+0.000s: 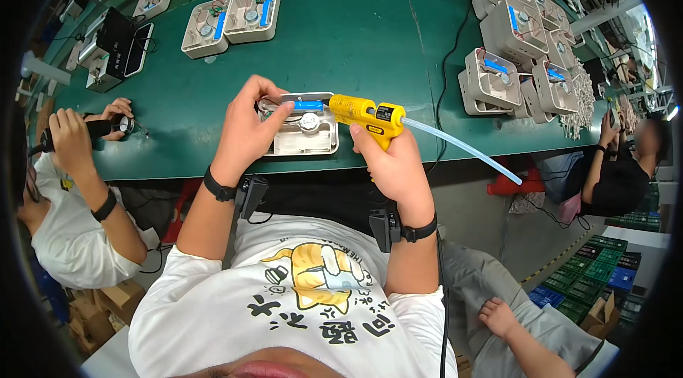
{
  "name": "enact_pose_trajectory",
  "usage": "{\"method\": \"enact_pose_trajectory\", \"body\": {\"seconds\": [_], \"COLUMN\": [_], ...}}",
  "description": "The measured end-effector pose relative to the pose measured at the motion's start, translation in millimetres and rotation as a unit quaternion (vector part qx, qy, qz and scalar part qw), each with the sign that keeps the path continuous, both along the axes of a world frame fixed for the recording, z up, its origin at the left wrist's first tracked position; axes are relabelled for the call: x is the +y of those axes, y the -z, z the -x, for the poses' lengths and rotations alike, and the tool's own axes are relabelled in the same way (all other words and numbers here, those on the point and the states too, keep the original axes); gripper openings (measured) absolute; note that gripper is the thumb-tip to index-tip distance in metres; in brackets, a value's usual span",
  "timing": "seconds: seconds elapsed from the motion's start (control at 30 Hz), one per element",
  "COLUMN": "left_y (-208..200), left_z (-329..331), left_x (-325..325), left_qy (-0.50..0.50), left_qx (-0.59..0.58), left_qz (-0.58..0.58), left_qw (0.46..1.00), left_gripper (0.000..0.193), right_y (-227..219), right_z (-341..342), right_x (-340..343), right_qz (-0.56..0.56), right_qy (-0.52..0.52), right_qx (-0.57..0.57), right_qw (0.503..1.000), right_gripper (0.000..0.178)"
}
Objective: Applying glue to plastic housings and inserting components on an assembly line.
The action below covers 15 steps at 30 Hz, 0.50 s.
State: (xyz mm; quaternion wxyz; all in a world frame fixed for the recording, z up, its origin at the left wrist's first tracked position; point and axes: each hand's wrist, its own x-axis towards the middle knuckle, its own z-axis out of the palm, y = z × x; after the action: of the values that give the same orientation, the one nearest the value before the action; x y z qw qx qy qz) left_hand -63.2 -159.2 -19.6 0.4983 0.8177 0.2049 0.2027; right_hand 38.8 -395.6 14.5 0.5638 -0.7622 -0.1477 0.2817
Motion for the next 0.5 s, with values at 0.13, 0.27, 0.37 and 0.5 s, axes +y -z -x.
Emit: {"method": "enact_pose_trajectory", "body": {"seconds": [0.13, 0.27, 0.37, 0.5], "left_y": [9.0, 4.8, 8.1, 8.2], "left_z": [-7.6, -7.6, -6.5, -6.2], "left_x": [6.6, 15.6, 15.2, 16.0], "left_qy": [0.028, 0.085, 0.086, 0.084], "left_qx": [-0.019, 0.041, 0.036, 0.027], "left_qz": [-0.008, -0.072, -0.049, -0.048], "left_qw": [0.999, 0.993, 0.994, 0.995], "left_gripper": [0.013, 0.018, 0.02, 0.02], "right_y": [-4.0, -1.2, -3.1, -7.3], "right_z": [-4.5, -4.3, 3.5, 7.1], "right_x": [3.3, 1.5, -5.5, -10.8], "right_qz": [0.006, 0.013, 0.007, 0.012], "right_qy": [-0.011, -0.03, -0.017, -0.021], "right_qx": [0.005, -0.062, -0.061, -0.039], "right_qw": [1.0, 0.998, 0.998, 0.999], "right_gripper": [0.036, 0.037, 0.036, 0.035]}}
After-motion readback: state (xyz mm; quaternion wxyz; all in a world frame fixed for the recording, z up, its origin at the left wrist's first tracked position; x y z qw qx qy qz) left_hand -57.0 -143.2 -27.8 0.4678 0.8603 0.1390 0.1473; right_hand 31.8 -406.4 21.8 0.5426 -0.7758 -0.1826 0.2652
